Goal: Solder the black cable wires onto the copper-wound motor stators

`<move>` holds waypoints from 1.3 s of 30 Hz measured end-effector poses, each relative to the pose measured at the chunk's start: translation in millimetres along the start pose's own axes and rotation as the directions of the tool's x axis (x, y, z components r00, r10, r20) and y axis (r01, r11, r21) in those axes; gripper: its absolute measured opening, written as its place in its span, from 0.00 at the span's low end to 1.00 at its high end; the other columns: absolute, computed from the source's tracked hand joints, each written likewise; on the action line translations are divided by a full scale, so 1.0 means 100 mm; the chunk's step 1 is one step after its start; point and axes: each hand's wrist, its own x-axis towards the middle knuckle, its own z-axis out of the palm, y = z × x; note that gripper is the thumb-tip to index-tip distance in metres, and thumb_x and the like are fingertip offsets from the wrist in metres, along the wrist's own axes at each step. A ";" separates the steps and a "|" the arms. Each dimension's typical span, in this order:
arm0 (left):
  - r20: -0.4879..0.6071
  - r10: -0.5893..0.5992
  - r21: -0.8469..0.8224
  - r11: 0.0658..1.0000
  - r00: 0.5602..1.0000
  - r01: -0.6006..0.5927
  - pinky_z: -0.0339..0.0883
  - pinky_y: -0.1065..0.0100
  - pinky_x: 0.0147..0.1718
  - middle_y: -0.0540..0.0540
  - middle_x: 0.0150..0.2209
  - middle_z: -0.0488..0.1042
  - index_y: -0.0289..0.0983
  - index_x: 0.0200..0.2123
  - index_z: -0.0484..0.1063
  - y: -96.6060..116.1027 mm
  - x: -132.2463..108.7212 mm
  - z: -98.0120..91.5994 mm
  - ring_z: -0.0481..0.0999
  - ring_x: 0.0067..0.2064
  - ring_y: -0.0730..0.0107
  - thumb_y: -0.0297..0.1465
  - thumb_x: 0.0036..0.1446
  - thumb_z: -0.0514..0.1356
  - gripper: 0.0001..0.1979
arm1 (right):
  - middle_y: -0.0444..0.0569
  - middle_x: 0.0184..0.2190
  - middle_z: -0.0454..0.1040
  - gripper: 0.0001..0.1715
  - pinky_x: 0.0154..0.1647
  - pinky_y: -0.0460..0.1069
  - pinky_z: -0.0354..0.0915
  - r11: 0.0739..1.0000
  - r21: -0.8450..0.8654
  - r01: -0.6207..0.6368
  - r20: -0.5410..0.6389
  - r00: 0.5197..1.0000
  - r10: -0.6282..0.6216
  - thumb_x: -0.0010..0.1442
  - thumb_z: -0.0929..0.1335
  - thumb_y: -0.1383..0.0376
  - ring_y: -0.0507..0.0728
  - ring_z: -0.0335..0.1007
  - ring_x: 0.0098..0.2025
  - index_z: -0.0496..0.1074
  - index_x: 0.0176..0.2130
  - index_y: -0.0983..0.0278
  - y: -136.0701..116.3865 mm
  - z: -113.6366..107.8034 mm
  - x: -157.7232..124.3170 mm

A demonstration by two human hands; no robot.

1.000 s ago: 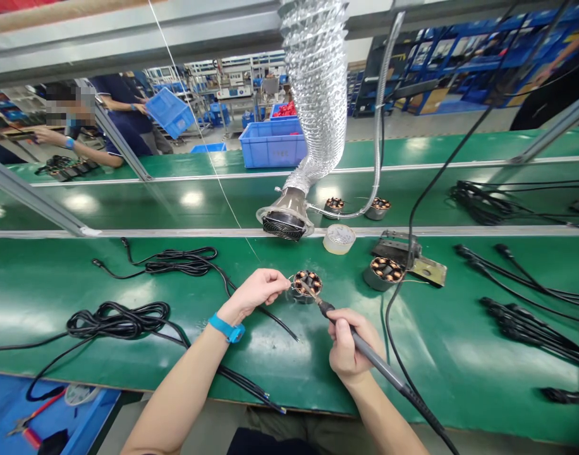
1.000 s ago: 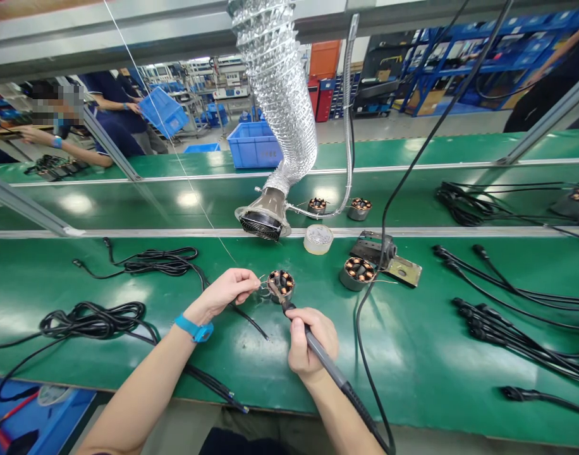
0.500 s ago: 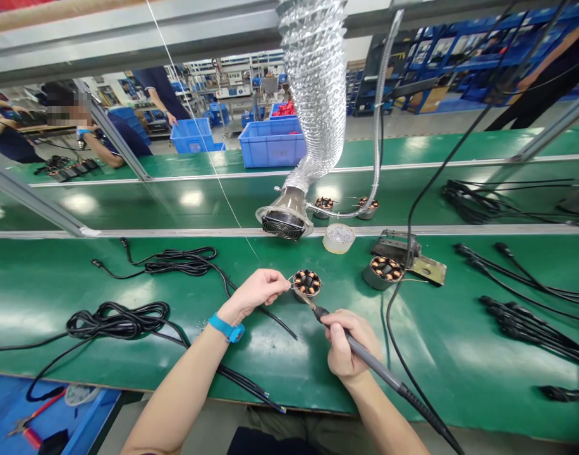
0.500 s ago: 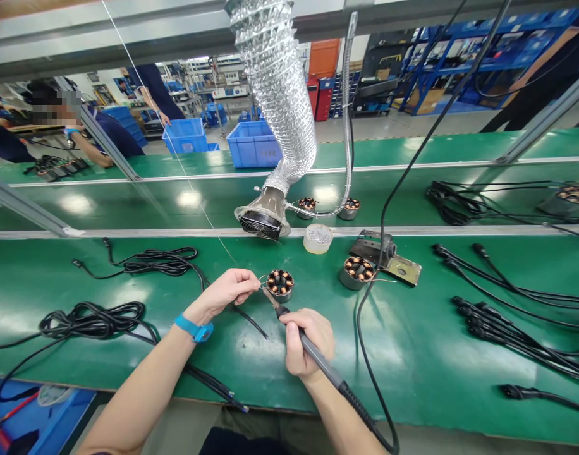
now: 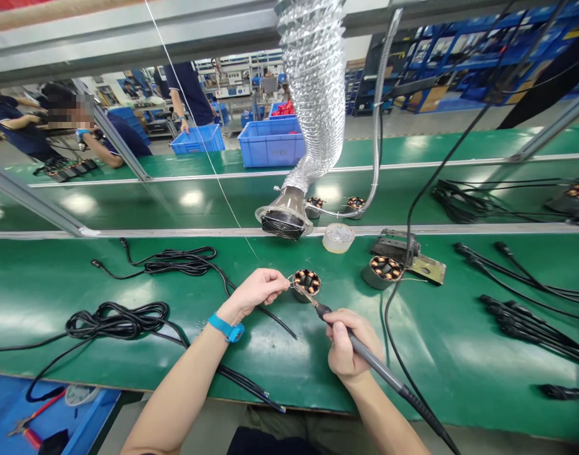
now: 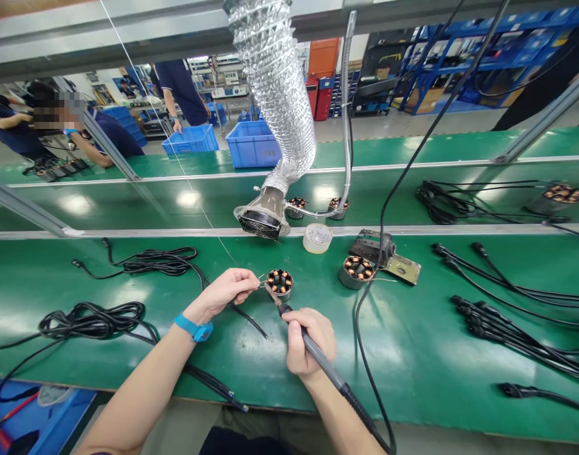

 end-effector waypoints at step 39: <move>-0.012 0.004 0.001 1.000 1.000 -0.004 0.48 0.74 0.18 0.54 0.19 0.62 0.34 0.26 0.68 0.01 -0.02 0.01 0.55 0.18 0.81 0.40 0.51 0.64 0.14 | 0.44 0.22 0.70 0.09 0.23 0.49 0.63 1.000 0.014 0.021 0.015 1.000 -0.021 0.59 0.64 0.70 0.53 0.65 0.21 0.73 0.35 0.62 0.01 0.02 0.00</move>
